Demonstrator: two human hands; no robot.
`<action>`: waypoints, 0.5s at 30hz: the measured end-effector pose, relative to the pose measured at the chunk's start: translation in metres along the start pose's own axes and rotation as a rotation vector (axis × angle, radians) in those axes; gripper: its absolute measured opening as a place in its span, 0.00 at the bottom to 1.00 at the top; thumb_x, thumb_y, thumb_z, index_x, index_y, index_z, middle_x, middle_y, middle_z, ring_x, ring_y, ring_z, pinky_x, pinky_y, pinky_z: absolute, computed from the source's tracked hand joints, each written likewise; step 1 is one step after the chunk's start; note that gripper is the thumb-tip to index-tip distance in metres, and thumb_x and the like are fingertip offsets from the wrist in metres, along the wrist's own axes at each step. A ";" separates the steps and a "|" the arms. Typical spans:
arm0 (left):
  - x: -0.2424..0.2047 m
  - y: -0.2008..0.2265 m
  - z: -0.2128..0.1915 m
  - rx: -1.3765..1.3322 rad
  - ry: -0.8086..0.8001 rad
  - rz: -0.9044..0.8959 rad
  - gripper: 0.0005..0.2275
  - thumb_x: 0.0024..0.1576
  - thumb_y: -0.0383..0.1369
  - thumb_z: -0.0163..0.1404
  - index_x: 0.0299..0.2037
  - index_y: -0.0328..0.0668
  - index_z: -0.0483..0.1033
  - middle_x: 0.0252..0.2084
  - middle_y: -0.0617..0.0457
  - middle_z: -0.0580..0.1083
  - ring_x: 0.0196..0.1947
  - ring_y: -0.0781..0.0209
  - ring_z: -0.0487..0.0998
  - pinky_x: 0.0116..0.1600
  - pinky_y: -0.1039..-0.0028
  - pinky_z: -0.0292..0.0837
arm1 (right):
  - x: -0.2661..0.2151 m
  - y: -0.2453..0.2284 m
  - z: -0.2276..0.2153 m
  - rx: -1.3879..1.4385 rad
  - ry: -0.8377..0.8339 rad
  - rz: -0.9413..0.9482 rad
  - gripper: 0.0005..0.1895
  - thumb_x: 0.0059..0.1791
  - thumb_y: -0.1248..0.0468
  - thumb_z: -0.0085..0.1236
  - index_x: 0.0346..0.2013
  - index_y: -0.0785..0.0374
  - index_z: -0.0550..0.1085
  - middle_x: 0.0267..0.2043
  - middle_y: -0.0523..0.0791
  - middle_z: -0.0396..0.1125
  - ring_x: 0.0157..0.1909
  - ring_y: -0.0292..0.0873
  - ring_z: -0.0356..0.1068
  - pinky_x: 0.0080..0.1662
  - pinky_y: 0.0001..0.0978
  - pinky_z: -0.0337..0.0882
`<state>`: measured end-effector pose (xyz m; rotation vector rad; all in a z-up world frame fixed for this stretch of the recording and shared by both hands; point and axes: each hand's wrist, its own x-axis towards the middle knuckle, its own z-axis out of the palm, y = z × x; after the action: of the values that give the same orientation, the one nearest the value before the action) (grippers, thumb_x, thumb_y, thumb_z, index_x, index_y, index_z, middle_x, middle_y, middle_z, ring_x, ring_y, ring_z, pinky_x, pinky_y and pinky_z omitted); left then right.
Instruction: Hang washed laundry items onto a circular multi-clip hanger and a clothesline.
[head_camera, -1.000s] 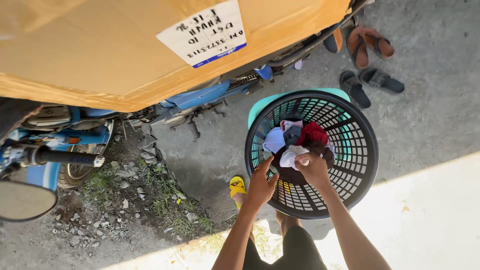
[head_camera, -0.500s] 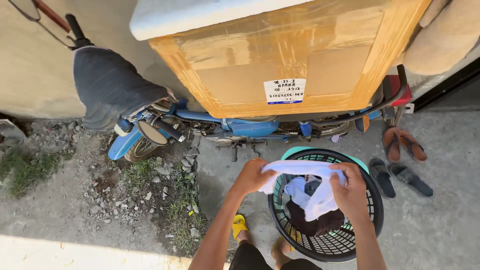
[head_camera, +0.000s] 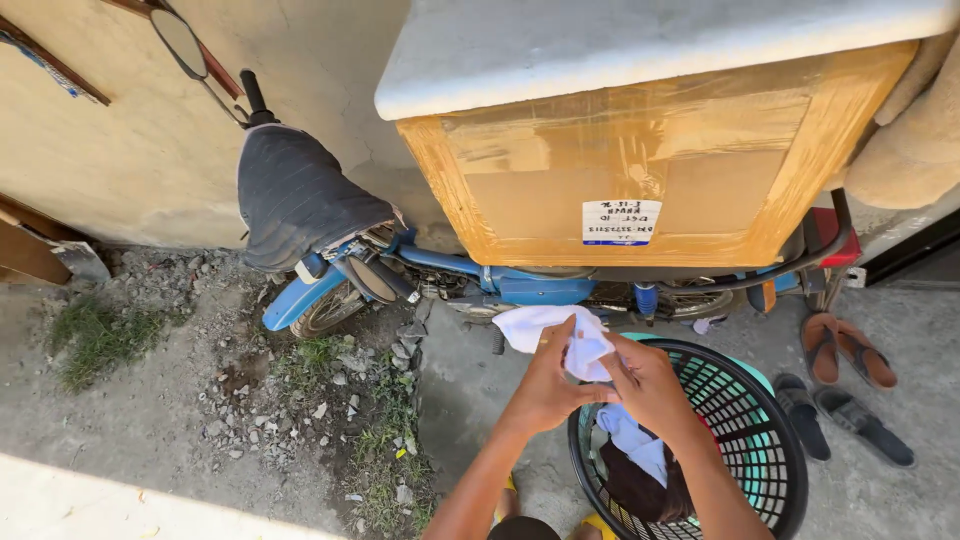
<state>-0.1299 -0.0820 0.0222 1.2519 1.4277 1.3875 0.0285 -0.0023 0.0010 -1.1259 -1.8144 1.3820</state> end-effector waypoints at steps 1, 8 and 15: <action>0.001 0.004 -0.015 0.010 0.009 0.008 0.41 0.41 0.29 0.69 0.66 0.35 0.59 0.55 0.57 0.67 0.54 0.65 0.71 0.57 0.70 0.70 | 0.007 -0.016 0.001 0.006 -0.006 -0.013 0.15 0.54 0.65 0.52 0.55 0.61 0.77 0.31 0.47 0.76 0.29 0.38 0.70 0.34 0.30 0.70; -0.009 0.063 -0.145 0.533 0.236 0.042 0.10 0.60 0.26 0.54 0.51 0.38 0.81 0.41 0.47 0.77 0.43 0.56 0.79 0.48 0.69 0.74 | 0.048 -0.088 0.023 -0.084 0.044 -0.298 0.12 0.55 0.63 0.51 0.48 0.65 0.78 0.25 0.43 0.68 0.25 0.36 0.69 0.30 0.30 0.69; -0.017 0.106 -0.224 0.145 0.241 0.057 0.18 0.49 0.26 0.66 0.48 0.35 0.74 0.43 0.43 0.75 0.41 0.52 0.80 0.44 0.67 0.74 | 0.084 -0.113 0.079 0.313 -0.063 -0.167 0.12 0.57 0.65 0.53 0.37 0.73 0.75 0.23 0.45 0.67 0.23 0.38 0.68 0.28 0.30 0.70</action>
<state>-0.3283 -0.1584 0.1496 1.2567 1.6939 1.5381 -0.1075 0.0242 0.0830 -0.7607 -1.6205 1.5488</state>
